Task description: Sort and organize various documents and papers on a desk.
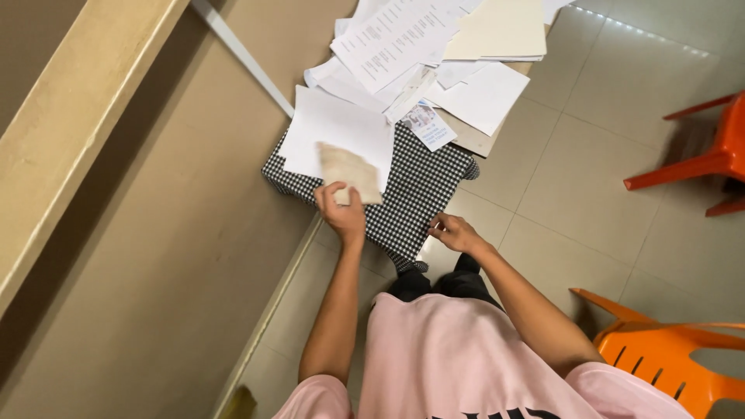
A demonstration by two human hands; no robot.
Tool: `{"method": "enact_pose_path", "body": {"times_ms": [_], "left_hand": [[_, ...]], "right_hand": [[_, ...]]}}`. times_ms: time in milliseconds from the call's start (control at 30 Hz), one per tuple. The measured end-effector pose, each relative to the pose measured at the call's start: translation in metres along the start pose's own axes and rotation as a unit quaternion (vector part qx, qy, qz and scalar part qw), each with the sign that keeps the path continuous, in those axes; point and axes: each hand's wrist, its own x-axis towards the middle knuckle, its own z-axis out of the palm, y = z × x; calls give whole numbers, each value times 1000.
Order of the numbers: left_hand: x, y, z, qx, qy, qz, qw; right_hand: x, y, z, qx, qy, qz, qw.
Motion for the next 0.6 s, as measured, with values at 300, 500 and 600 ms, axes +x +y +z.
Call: {"method": "enact_pose_path", "body": {"times_ms": [300, 500, 600], "left_hand": [[-80, 38, 98, -315, -385, -310, 810], [-164, 85, 144, -290, -591, -234, 715], [-222, 118, 155, -202, -663, -148, 705]], "right_hand": [[-50, 53, -33, 474, 154, 26, 867], [-153, 104, -46, 752, 235, -7, 616], [-206, 160, -13, 792, 249, -68, 554]]}}
